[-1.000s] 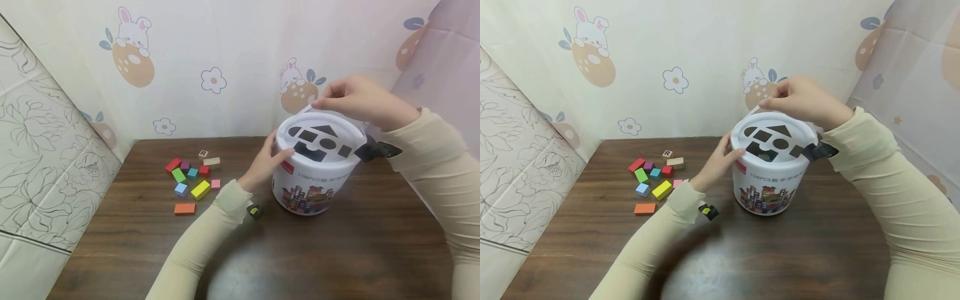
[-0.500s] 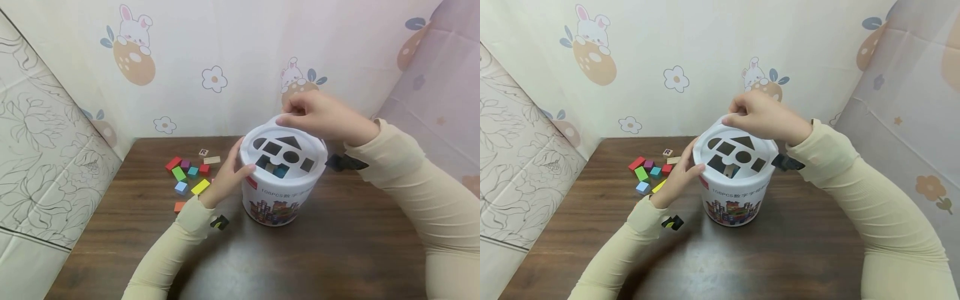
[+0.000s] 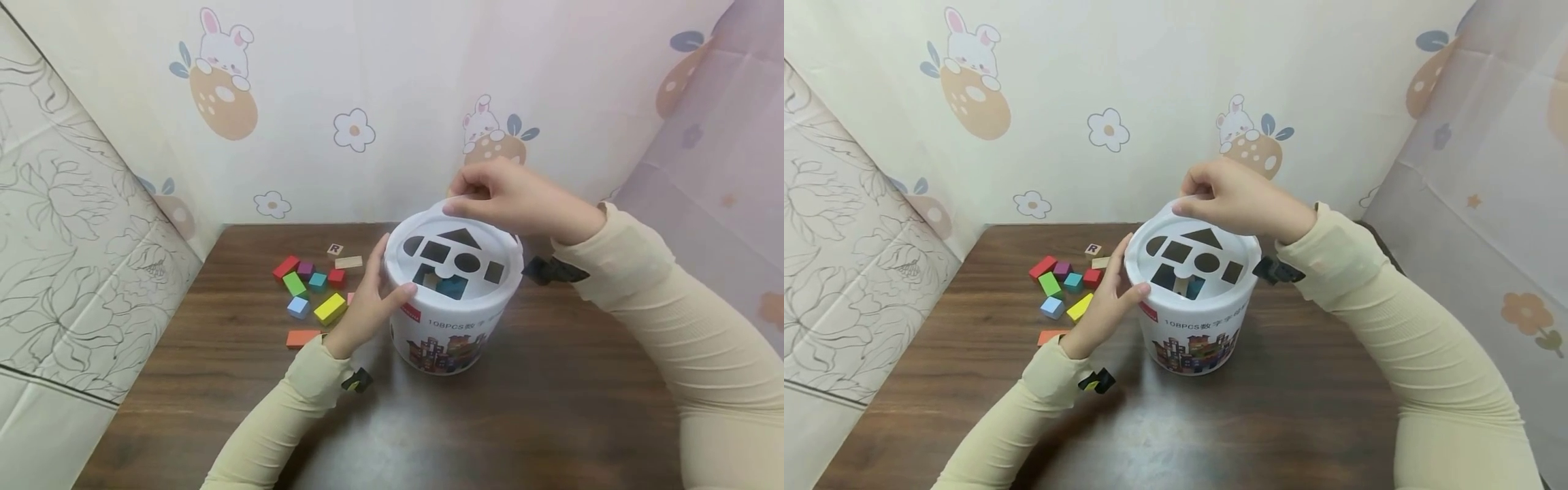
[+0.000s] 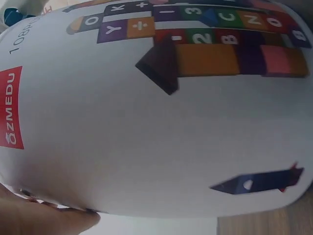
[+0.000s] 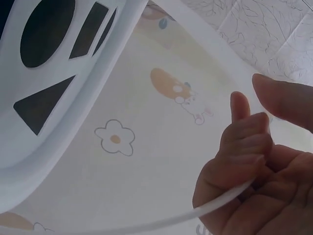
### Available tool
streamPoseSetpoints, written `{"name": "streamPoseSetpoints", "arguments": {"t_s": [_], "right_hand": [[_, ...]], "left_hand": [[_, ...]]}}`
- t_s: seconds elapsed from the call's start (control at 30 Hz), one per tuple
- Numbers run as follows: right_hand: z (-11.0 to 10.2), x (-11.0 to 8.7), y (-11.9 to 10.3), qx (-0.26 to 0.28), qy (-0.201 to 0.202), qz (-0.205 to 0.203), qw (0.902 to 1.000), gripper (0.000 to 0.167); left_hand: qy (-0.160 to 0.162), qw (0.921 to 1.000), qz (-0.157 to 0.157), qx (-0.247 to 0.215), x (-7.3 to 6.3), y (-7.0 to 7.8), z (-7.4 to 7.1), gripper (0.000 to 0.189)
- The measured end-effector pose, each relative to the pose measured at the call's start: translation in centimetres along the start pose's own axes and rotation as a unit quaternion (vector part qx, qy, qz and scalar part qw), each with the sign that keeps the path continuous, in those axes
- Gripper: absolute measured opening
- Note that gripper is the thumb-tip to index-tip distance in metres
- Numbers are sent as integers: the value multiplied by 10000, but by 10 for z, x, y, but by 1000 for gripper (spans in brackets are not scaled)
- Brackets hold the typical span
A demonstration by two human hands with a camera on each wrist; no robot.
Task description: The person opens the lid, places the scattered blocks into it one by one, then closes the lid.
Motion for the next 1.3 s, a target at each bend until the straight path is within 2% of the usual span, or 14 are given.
{"name": "streamPoseSetpoints", "arguments": {"t_s": [0.17,0.4,0.63,0.7,0.77,0.9,1.03,1.3], "right_hand": [[-2,0,3,42,-148,-138,9998,10],[-7,2,9,179,-427,-708,9964,20],[-10,14,19,381,-527,-1205,9906,22],[-11,19,25,469,-598,-1229,9895,24],[-11,25,33,544,-634,-1152,9898,24],[-11,36,53,692,-575,-690,9935,19],[-6,48,77,606,-426,-362,9966,15],[17,55,130,195,-466,695,9963,16]], "left_hand": [[-28,9999,136,-95,2,3,1,83],[-2,9999,102,-96,2,6,-2,83],[-6,9999,87,-51,5,6,-3,86],[-8,10000,66,-45,5,6,-3,85],[-13,10000,54,-48,6,6,-2,84],[-32,9998,160,-132,7,6,0,82],[3,9997,178,-169,7,5,1,85],[57,9998,58,-178,6,3,2,91]]}}
Point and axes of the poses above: each hand's wrist, its own x-axis towards the middle knuckle, its own z-axis out of the palm, y = z × x, the point moved 5 cm from there along x, towards the middle knuckle, and after that the axes turned 2 degrees about z, right-handed, at the moved point
